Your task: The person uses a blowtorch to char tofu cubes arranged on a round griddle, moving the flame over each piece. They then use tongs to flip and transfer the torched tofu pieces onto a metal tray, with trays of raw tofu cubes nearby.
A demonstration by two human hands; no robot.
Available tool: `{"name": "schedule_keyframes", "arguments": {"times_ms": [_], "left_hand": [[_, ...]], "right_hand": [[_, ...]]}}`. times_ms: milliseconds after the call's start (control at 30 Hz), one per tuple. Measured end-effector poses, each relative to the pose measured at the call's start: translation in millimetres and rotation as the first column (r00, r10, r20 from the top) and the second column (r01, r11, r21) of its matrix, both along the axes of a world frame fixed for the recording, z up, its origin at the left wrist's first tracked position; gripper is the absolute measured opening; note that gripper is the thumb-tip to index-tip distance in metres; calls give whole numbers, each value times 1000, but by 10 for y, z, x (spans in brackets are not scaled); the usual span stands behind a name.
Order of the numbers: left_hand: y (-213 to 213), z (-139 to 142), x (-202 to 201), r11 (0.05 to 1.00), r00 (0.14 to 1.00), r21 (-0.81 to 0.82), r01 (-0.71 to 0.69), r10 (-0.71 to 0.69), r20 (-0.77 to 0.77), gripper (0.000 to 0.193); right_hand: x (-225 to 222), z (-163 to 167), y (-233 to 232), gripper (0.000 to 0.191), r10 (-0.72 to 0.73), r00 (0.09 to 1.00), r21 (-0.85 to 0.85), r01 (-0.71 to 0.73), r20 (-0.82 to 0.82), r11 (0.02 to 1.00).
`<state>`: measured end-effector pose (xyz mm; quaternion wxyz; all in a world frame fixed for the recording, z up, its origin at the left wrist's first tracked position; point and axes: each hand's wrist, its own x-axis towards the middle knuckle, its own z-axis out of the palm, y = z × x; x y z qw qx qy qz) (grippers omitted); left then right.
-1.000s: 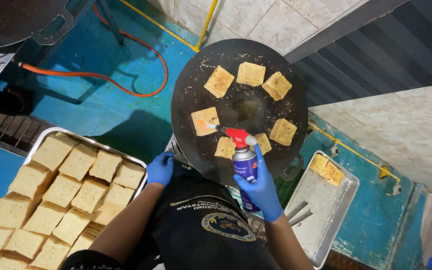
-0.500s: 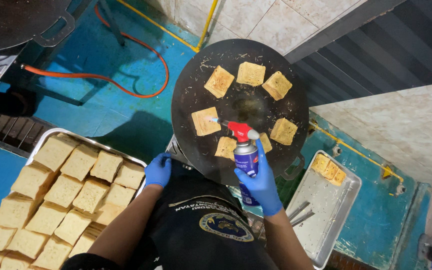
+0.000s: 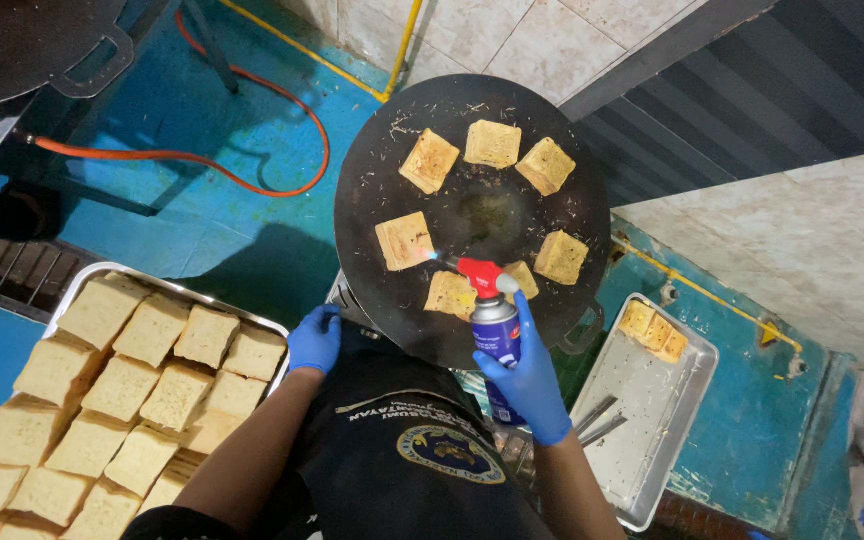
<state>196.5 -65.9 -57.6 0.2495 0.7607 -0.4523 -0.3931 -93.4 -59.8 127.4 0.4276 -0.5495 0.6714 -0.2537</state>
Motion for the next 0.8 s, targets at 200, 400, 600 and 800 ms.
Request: {"name": "schedule_keyframes", "arguments": {"times_ms": [200,400,600,800], "left_hand": [[40,8,9,999,1000,-36,-9,9,-1,23],[73,-4,22,1000,1000,16,-17,16,16,23],[92,-8,45,999,999,-43,1,1,50,22],[55,24,14,998,1000,59,-11,11,-1,24]], "right_hand": [[75,-34,-129,104,-20,984,-13,23,178,1000],[87,-78,-216,102,9,993,-113,5,119,994],[29,-79,-123,102,-13,989,-83,25,144,996],[-10,-20,54,106,-16,1000,11,16,4,1000]]}}
